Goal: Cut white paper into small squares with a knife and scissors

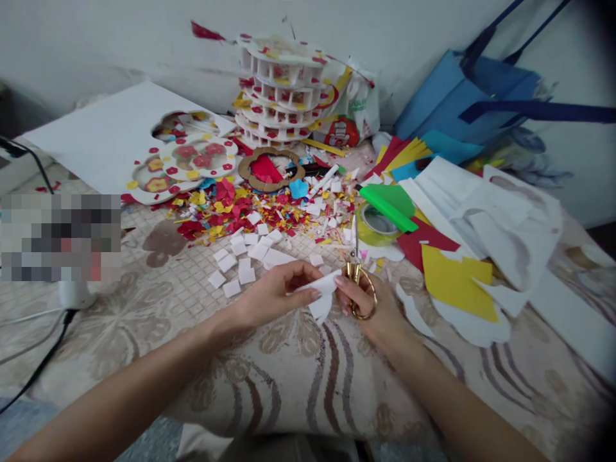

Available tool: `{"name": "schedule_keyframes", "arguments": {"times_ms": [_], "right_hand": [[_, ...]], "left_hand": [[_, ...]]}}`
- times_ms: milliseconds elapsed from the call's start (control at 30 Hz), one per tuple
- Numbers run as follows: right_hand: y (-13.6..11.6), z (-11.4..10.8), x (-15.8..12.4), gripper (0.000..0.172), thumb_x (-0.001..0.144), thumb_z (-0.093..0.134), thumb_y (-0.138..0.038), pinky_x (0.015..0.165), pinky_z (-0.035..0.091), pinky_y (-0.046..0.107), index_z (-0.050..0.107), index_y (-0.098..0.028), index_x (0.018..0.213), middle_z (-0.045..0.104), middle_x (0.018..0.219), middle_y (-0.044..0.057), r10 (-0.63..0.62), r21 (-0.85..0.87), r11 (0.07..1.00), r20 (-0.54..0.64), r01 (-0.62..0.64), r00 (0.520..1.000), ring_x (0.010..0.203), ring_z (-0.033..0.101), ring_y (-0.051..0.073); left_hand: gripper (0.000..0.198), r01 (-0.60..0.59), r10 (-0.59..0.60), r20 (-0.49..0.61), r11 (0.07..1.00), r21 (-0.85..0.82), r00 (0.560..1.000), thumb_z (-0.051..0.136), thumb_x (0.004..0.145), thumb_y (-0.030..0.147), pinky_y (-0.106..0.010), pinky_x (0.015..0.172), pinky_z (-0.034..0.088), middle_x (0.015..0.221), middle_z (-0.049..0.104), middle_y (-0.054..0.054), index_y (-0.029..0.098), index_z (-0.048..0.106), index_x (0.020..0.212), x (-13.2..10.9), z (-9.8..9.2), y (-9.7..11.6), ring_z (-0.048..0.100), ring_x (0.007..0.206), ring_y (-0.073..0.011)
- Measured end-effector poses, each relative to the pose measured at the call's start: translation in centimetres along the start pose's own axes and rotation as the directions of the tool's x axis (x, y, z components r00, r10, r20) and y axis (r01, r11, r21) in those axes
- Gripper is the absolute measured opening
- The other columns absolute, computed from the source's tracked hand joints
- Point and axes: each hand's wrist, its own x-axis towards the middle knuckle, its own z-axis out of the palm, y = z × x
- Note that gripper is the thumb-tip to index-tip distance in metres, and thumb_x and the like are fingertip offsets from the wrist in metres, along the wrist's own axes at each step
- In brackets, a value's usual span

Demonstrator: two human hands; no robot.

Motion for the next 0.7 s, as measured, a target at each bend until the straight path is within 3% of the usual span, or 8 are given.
{"name": "schedule_keyframes", "arguments": {"times_ms": [167,267,367,433,567,700], "right_hand": [[0.3,0.5,0.2,0.033,0.082,0.067,-0.041,0.042,0.028,0.022,0.049,-0.020,0.063,0.043,0.046,-0.007,0.058,0.180,0.980,0.134,-0.082,0.989,0.039,0.038,0.007],[0.4,0.4,0.4,0.036,0.082,0.068,-0.042,0.042,0.027,0.022,0.048,-0.020,0.061,0.043,0.047,-0.007,0.091,0.199,0.972,0.161,-0.122,0.983,0.040,0.037,0.007],[0.3,-0.2,0.4,0.041,0.087,0.059,-0.052,0.044,0.028,0.023,0.052,-0.019,0.064,0.045,0.049,-0.005,0.057,0.097,0.993,0.094,-0.066,0.994,0.042,0.039,0.008],[0.2,-0.8,0.2,0.042,0.089,0.051,-0.060,0.045,0.028,0.024,0.056,-0.020,0.078,0.046,0.053,-0.005,0.037,0.018,0.999,0.093,-0.038,0.995,0.044,0.039,0.009],[-0.4,-1.8,-0.4,0.047,0.089,0.041,-0.067,0.055,0.034,0.026,0.053,-0.022,0.098,0.045,0.067,-0.003,-0.065,-0.223,0.968,0.202,0.111,0.977,0.058,0.042,0.013],[-1.6,-2.1,-0.8,0.043,0.091,0.041,-0.063,0.053,0.027,0.026,0.050,-0.021,0.094,0.043,0.068,-0.003,-0.009,-0.492,0.852,0.329,0.179,0.944,0.058,0.036,0.013]], "left_hand": [[0.026,0.021,-0.021,-0.007,0.999,-0.030,1.000,0.065,0.086,0.036,-0.025,0.072,0.045,0.085,0.063,-0.005,0.012,0.061,0.093,0.1,0.0,0.1,0.057,0.077,-0.0121],[0.024,0.045,-0.044,0.010,0.995,-0.090,0.999,0.066,0.086,0.034,-0.024,0.071,0.045,0.084,0.063,-0.004,0.012,0.061,0.091,0.1,-0.1,0.3,0.057,0.076,-0.0111],[0.023,0.066,-0.072,-0.040,0.988,-0.138,0.997,0.068,0.084,0.034,-0.022,0.069,0.044,0.082,0.063,-0.002,0.012,0.061,0.090,0.1,-0.3,0.6,0.057,0.073,-0.0098],[0.024,0.058,-0.076,-0.110,0.986,-0.155,0.991,0.070,0.083,0.034,-0.021,0.066,0.042,0.080,0.062,-0.001,0.013,0.061,0.090,0.2,-0.7,0.7,0.056,0.070,-0.0089],[0.027,-0.026,-0.021,-0.287,0.987,-0.158,0.958,0.072,0.080,0.037,-0.022,0.066,0.043,0.081,0.062,0.000,0.014,0.060,0.091,0.4,-1.6,0.8,0.056,0.071,-0.0099],[0.031,-0.109,0.033,-0.384,0.978,-0.179,0.923,0.073,0.079,0.037,-0.022,0.067,0.043,0.082,0.061,0.000,0.015,0.059,0.095,0.7,-2.0,0.7,0.055,0.071,-0.0096]]}}
